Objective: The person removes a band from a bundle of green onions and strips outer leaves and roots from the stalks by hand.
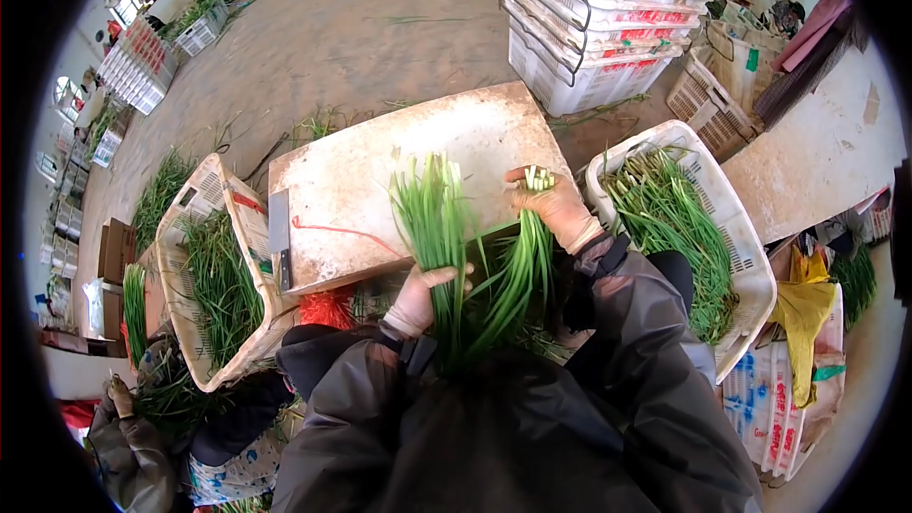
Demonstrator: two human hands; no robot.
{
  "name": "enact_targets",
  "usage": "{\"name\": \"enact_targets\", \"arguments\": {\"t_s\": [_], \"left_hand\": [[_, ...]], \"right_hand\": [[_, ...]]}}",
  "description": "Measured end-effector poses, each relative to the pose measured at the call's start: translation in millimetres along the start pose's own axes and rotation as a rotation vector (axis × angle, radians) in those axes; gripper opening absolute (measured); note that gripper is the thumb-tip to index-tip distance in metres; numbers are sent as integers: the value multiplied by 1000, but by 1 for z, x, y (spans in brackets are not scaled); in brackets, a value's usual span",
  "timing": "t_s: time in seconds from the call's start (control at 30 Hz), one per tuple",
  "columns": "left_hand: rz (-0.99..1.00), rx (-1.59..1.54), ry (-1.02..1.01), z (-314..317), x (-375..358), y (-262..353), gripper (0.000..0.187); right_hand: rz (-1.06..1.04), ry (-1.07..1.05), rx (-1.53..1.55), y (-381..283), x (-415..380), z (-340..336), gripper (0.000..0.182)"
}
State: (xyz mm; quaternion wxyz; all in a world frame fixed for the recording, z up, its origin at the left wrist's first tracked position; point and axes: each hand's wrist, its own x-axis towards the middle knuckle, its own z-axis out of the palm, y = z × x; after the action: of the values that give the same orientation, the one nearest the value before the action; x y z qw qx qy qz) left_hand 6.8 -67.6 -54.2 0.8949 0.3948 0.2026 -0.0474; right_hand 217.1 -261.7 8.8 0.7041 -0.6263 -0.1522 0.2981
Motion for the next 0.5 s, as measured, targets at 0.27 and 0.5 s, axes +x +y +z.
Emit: {"name": "enact_targets", "arguments": {"t_s": [0.27, 0.5], "left_hand": [[47, -134, -93, -7, -2, 8, 43], [41, -226, -55, -15, 2, 10, 54]], "right_hand": [[-113, 166, -484, 0, 8, -26, 31], [-319, 408, -370, -13, 23, -70, 19]]}}
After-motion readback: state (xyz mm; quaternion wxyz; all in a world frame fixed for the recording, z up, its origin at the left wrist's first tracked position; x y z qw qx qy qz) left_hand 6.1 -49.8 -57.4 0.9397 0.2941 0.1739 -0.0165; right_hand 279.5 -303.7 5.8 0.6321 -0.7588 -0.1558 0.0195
